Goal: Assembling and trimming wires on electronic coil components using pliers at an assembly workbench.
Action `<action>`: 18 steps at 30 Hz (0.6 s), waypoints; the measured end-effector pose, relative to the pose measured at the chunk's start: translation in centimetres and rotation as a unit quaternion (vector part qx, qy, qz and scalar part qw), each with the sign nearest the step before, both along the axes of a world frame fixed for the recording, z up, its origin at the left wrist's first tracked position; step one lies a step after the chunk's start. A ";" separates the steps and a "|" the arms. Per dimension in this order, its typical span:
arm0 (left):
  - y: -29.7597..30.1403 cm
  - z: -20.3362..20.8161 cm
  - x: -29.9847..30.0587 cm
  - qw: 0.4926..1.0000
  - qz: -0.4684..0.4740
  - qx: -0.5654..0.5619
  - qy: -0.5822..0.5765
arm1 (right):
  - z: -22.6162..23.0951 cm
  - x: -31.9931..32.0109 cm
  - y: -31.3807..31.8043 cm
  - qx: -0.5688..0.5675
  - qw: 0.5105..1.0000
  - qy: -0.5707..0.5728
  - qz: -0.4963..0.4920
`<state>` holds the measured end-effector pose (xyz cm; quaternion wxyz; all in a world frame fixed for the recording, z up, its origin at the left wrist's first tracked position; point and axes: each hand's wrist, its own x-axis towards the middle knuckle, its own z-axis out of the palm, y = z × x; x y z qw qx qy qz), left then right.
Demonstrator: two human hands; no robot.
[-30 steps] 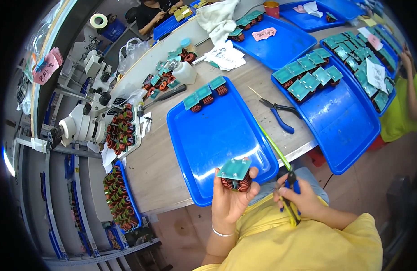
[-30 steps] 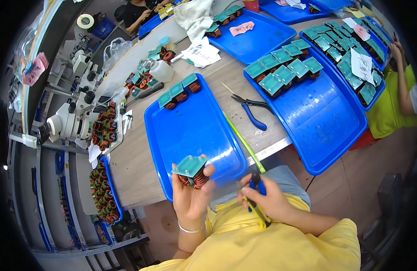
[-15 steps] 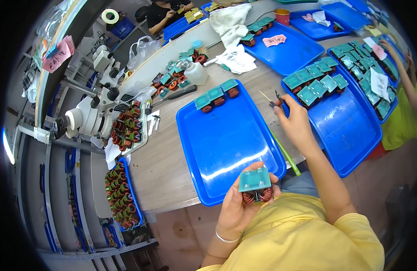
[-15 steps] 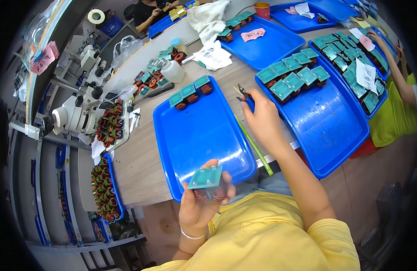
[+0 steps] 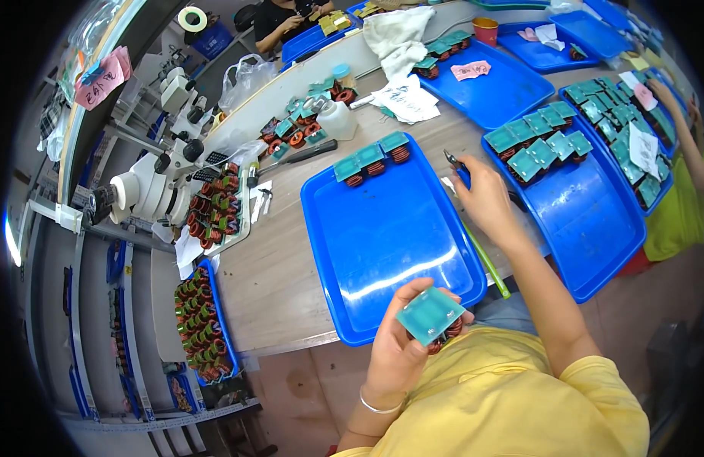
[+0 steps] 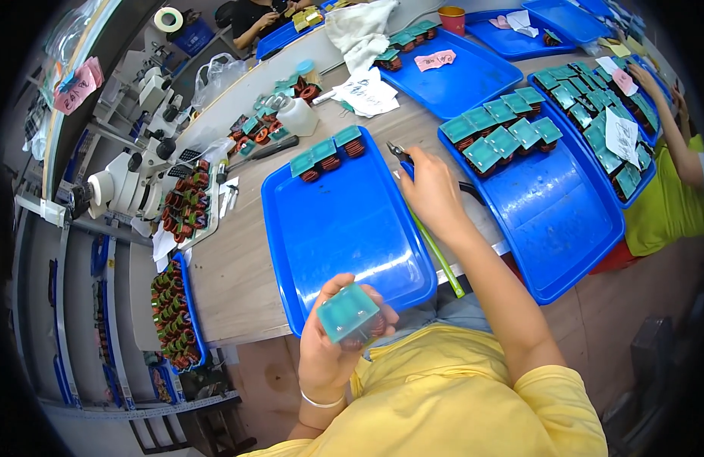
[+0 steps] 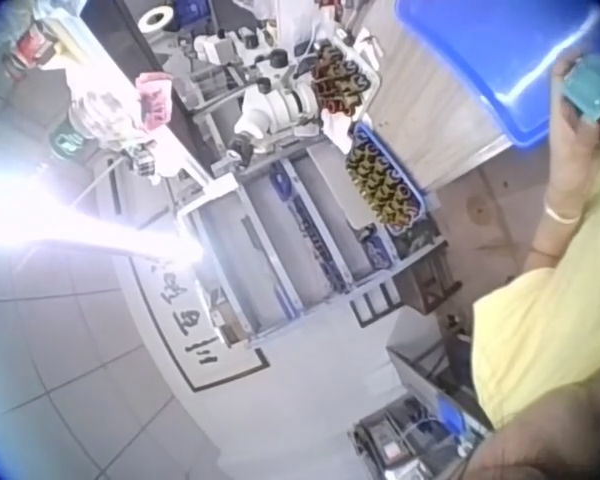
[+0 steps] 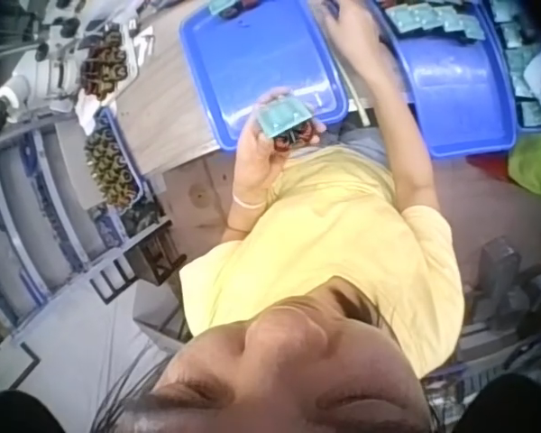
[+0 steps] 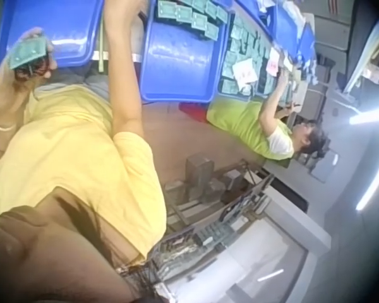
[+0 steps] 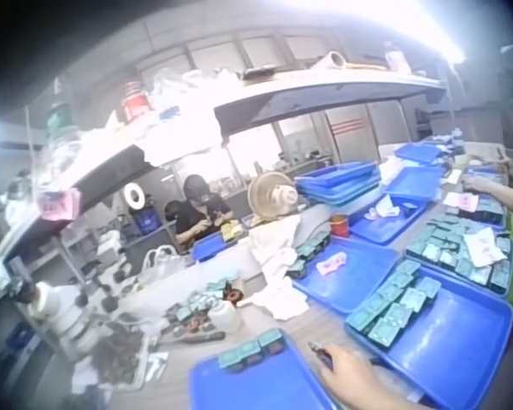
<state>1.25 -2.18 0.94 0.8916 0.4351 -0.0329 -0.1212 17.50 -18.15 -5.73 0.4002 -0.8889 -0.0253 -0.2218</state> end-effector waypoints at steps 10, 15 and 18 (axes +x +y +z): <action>-0.5 -0.5 0.4 0.997 0.000 0.048 0.058 | 0.9 -5.6 -1.3 -0.059 0.995 0.054 0.060; -0.5 -0.1 0.4 0.993 -0.061 0.093 -0.035 | -0.9 -4.2 -0.2 -0.204 0.977 0.067 0.002; -0.8 0.5 0.3 0.997 -0.062 0.055 -0.011 | -1.7 -3.8 0.0 -0.257 0.964 0.061 -0.015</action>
